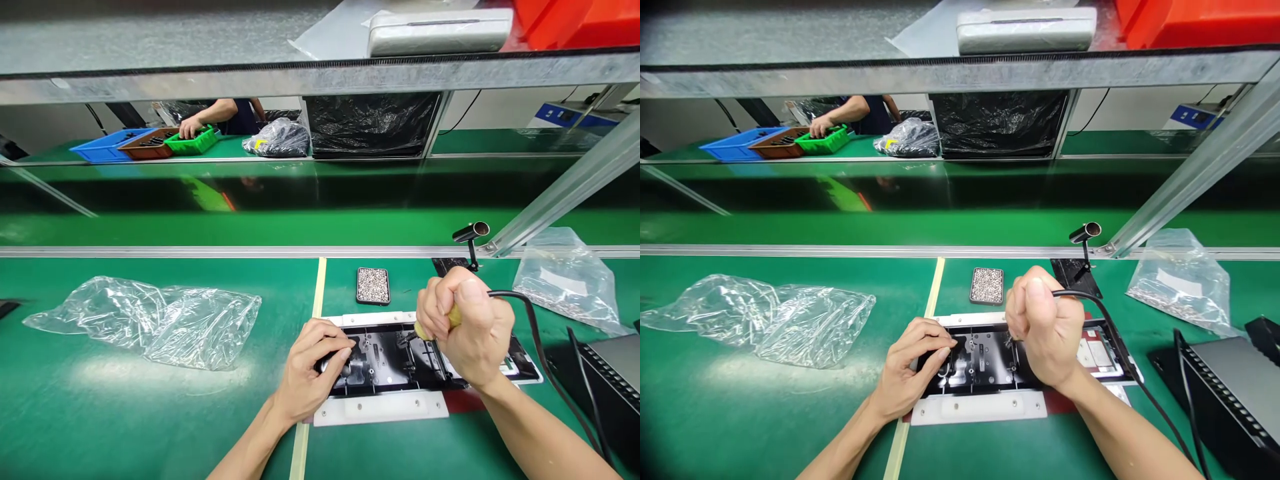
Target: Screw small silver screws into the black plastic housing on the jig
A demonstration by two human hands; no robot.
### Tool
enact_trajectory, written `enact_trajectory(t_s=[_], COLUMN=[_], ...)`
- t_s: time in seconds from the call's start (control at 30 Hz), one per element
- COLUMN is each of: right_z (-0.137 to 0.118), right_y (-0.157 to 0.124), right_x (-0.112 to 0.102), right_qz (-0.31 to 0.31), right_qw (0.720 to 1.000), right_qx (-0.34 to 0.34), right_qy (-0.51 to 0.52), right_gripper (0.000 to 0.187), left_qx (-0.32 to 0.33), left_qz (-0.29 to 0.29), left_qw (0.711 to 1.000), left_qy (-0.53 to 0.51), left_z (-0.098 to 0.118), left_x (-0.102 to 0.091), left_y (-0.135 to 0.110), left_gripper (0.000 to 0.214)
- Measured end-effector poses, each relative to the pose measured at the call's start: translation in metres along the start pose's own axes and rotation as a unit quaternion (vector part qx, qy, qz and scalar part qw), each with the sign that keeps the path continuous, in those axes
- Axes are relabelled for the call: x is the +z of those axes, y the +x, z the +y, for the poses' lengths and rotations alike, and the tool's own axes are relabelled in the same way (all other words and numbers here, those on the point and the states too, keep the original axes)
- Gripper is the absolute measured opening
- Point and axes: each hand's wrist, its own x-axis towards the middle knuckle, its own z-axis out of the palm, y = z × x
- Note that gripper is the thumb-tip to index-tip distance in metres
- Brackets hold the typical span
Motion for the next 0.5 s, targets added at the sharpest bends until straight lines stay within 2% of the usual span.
enact_trajectory(t_s=[0.3,0.5], right_z=[-0.0017,-0.0023], right_y=[0.0010,0.0039], right_x=[-0.0009,0.0015], right_qz=[-0.008,-0.009], right_qw=[1.000,1.000], right_qx=[-0.007,-0.004], right_qy=[-0.005,0.003], right_gripper=[0.050,0.050], left_qx=[-0.005,0.004], left_qz=[-0.002,0.010], left_qw=[1.000,1.000], left_qy=[0.001,0.020], left_z=[-0.0004,0.0045], left_x=[0.0017,-0.0005], left_y=[-0.0022,0.0046], left_gripper=[0.022,0.017])
